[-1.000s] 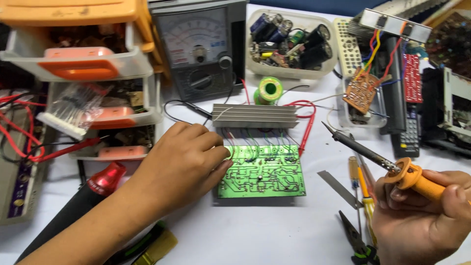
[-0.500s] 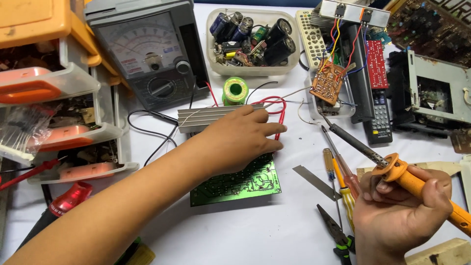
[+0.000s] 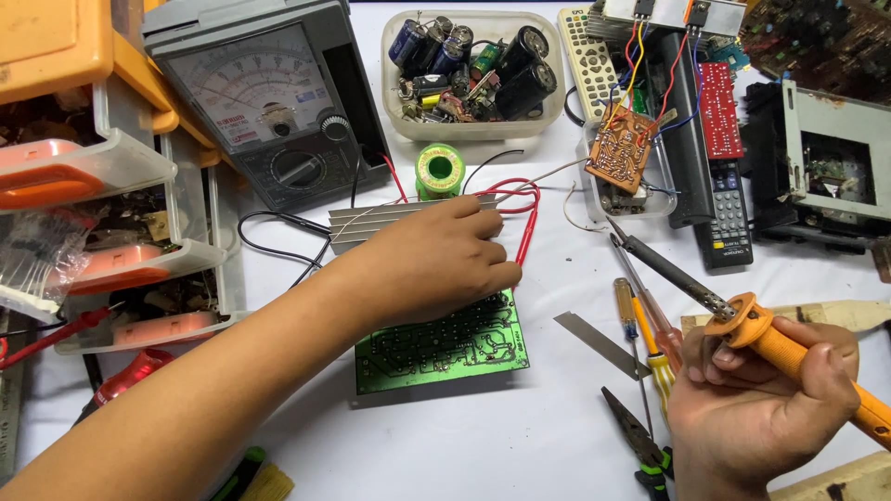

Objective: The person uses a soldering iron to work on a green circuit board, applying solder to various connection points. They handle the board with both hands, turning it over to access different sides, and use pliers to trim excess wire. The workspace is cluttered with electronic components and tools.

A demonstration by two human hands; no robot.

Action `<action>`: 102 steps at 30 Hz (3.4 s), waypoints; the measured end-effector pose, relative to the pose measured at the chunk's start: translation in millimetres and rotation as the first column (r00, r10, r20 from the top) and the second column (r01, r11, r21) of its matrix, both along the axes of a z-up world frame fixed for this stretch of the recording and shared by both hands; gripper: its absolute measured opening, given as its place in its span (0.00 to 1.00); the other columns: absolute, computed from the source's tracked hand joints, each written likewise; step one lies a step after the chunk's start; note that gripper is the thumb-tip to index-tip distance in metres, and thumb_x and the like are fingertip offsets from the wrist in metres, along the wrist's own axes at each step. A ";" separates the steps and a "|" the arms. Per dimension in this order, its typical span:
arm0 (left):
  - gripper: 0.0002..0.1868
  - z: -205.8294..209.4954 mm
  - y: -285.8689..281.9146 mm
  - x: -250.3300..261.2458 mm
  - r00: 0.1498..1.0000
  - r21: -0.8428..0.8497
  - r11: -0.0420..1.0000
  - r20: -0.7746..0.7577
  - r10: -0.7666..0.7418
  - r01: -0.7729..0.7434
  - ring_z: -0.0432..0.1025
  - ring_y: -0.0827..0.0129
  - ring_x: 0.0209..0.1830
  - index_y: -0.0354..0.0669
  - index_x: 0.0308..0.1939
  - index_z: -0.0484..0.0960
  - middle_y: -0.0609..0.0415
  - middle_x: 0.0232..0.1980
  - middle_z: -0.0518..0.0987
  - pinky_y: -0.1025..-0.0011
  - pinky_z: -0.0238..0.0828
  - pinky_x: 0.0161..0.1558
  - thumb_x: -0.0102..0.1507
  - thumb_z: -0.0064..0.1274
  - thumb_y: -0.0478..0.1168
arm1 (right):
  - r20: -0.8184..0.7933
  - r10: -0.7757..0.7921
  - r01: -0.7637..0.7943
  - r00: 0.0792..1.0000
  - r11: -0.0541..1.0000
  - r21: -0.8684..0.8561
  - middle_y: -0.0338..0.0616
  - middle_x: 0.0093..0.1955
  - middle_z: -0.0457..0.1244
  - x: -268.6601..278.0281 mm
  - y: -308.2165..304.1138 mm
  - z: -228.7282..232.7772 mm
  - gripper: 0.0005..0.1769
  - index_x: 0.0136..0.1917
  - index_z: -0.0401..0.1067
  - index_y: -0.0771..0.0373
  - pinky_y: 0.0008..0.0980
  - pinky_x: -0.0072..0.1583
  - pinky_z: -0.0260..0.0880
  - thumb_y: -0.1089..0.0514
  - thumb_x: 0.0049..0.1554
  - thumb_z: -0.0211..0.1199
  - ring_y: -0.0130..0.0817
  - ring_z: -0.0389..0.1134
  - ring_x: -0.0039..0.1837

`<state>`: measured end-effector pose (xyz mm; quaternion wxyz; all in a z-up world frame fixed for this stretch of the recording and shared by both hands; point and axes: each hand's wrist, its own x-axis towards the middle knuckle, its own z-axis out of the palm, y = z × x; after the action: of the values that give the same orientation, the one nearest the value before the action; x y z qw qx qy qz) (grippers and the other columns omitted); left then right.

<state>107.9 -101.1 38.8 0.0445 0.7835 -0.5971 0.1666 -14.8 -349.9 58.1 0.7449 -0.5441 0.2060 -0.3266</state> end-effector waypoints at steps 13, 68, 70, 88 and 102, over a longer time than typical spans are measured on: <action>0.04 -11.6 -2.2 3.6 0.995 0.039 0.998 -0.078 0.054 -0.051 0.66 0.60 0.38 0.52 0.30 0.78 0.63 0.30 0.76 0.62 0.62 0.41 0.60 0.54 0.37 | 0.025 0.029 -0.028 0.999 1.000 -0.014 0.39 0.28 0.42 -2.9 -2.5 -2.9 0.11 0.42 0.61 0.48 0.30 0.35 0.44 0.42 0.54 0.55 0.29 0.39 0.29; 0.16 17.9 53.1 3.1 0.794 0.210 0.787 -0.069 0.604 -0.580 0.70 0.55 0.42 0.51 0.39 0.77 0.57 0.37 0.81 0.53 0.57 0.53 0.57 0.60 0.54 | 0.021 -0.090 0.090 0.996 0.995 0.037 0.37 0.30 0.48 -5.4 -5.4 -13.5 0.19 0.47 0.67 0.52 0.27 0.36 0.45 0.38 0.52 0.59 0.27 0.46 0.30; 0.16 14.2 53.7 1.9 0.801 0.207 0.787 -0.025 0.598 -0.581 0.70 0.55 0.44 0.52 0.40 0.79 0.57 0.40 0.80 0.51 0.57 0.54 0.56 0.60 0.54 | 0.037 -0.096 0.094 0.995 0.994 0.050 0.36 0.29 0.47 -5.8 -5.7 -13.4 0.18 0.46 0.67 0.52 0.27 0.35 0.44 0.38 0.52 0.60 0.26 0.45 0.30; 0.12 20.5 70.8 -124.1 0.875 0.041 0.909 -0.255 0.411 -0.414 0.69 0.54 0.40 0.47 0.37 0.74 0.50 0.40 0.76 0.56 0.65 0.45 0.63 0.57 0.49 | 0.015 -0.027 0.027 1.000 0.999 0.035 0.33 0.31 0.49 -9.3 -9.2 -10.9 0.20 0.48 0.66 0.49 0.25 0.37 0.47 0.35 0.52 0.58 0.24 0.46 0.31; 0.09 -15.5 87.7 -137.6 0.933 -0.264 0.903 -0.220 0.286 -0.339 0.72 0.54 0.39 0.35 0.47 0.80 0.46 0.45 0.79 0.60 0.72 0.39 0.64 0.52 0.23 | 0.144 0.010 -0.003 0.990 0.999 -0.052 0.42 0.30 0.44 -10.3 -6.0 -12.9 0.20 0.52 0.59 0.53 0.31 0.35 0.46 0.40 0.57 0.57 0.31 0.45 0.31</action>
<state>-29.7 -13.4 23.4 0.1871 0.8652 -0.4249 0.1894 -25.1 -355.9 45.3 0.7447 -0.5386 0.1415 -0.3678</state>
